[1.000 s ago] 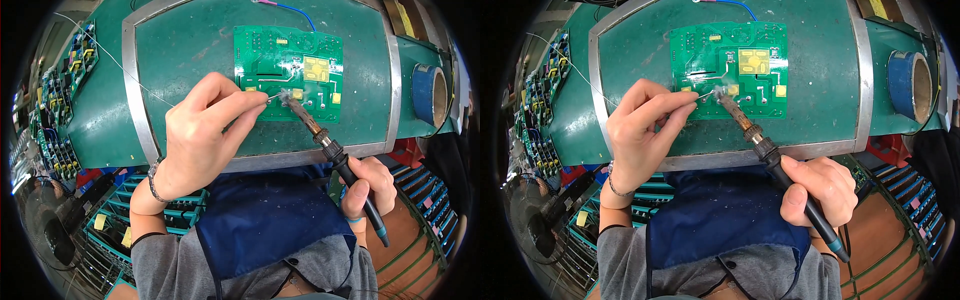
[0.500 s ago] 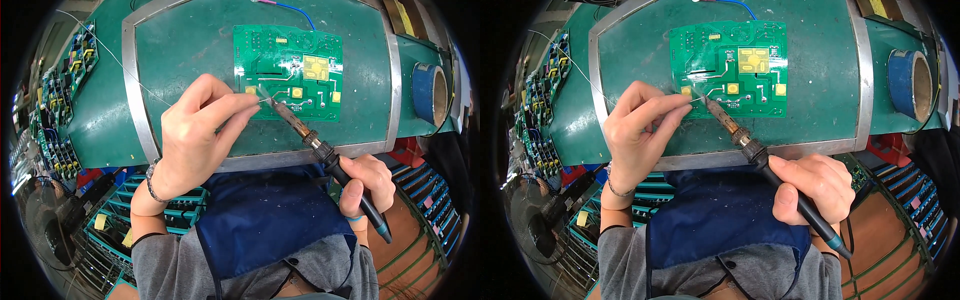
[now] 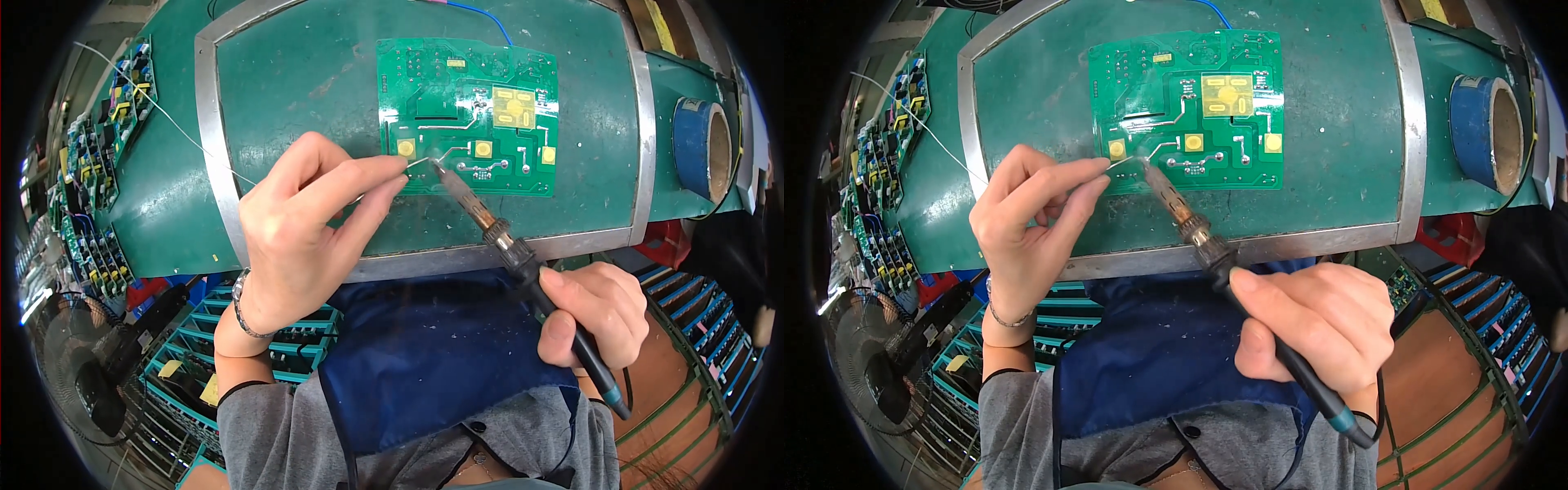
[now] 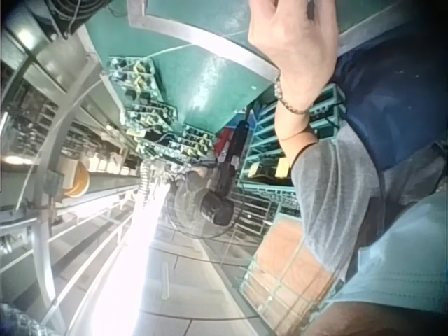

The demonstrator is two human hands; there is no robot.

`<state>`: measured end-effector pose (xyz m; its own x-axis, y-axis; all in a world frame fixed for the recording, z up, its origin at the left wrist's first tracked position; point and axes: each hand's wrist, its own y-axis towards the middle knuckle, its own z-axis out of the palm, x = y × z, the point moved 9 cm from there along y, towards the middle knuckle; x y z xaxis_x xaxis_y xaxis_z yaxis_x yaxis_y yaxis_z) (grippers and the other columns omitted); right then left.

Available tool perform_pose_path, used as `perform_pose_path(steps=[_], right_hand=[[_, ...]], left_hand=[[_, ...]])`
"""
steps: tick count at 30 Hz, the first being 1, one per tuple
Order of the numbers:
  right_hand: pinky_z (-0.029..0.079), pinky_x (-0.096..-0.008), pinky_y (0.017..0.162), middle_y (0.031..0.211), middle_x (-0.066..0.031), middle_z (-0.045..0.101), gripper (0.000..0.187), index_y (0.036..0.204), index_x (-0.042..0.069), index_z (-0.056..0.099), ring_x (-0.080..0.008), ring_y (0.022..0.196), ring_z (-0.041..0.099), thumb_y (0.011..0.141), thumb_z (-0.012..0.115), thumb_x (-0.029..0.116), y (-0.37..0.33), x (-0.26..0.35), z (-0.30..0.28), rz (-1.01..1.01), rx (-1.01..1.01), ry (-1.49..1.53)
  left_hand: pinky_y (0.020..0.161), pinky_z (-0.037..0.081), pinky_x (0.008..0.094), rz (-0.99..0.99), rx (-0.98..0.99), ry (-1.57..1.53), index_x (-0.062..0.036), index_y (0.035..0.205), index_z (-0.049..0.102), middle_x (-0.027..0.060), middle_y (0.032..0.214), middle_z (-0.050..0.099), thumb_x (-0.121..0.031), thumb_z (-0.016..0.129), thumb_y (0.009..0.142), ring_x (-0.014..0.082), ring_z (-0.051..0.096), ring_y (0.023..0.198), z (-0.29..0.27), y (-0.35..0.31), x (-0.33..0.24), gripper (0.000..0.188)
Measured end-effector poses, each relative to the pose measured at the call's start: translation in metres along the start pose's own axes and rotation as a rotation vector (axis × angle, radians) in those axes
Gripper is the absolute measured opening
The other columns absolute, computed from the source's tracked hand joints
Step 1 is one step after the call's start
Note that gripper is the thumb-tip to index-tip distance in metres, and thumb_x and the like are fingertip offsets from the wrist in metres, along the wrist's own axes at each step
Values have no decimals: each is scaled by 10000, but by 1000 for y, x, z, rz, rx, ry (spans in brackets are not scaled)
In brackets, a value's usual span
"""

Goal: The person solders components onto circuit boards using a soldering iron and solder wire, flipping the boards to solder different points before placing the completed boards onto a conveyor belt.

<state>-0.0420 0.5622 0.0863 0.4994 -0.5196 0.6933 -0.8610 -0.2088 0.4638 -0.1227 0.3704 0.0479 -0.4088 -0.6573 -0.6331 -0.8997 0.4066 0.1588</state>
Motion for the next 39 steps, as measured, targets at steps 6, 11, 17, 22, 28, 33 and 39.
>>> perform_pose_path(steps=[6,11,17,22,28,33,39], right_hand=[[439,-254,395,621,-85,642,225,871,-59,671,-160,436,577,855,647,164,-18,-2,-20,-41,-176,-7],[470,-278,410,647,-116,662,204,876,-71,654,-186,450,593,820,629,125,-26,-16,-14,82,-146,2],[479,-276,416,651,-121,663,200,882,-75,652,-188,453,596,813,633,111,-25,-17,-15,74,-126,16],[478,-267,416,650,-116,660,202,891,-76,655,-182,456,597,813,644,110,-23,-14,-15,52,-131,17],[463,-250,414,589,-62,623,200,903,-39,680,-166,464,598,850,644,150,-16,-6,-8,3,-127,-24],[454,-259,400,592,-79,627,222,880,-50,674,-164,447,593,857,645,169,-21,-2,-18,16,-129,-27],[476,-266,413,623,-102,648,220,877,-68,660,-189,455,604,843,637,148,-23,-11,-13,29,-109,-4]], left_hand=[[514,412,244,81,16,-61,-63,947,745,21,729,553,65,751,703,115,537,600,8,-3,-12,276],[518,415,248,153,16,-52,-61,961,743,32,751,553,51,764,706,120,539,601,14,-2,-14,280],[518,408,251,152,45,-42,-65,1001,741,36,774,543,52,758,723,118,524,602,22,1,-17,302],[519,413,248,144,57,-42,-67,988,743,43,786,544,46,759,725,117,527,604,25,0,-18,287],[488,426,291,204,-80,35,-44,900,721,40,710,540,13,776,669,165,544,584,10,4,-21,244],[537,436,265,143,19,-20,-59,935,735,40,758,557,24,782,701,142,552,617,15,0,-21,252],[532,431,262,191,35,-24,-45,956,731,52,768,556,13,789,701,143,546,618,23,1,-20,268]])
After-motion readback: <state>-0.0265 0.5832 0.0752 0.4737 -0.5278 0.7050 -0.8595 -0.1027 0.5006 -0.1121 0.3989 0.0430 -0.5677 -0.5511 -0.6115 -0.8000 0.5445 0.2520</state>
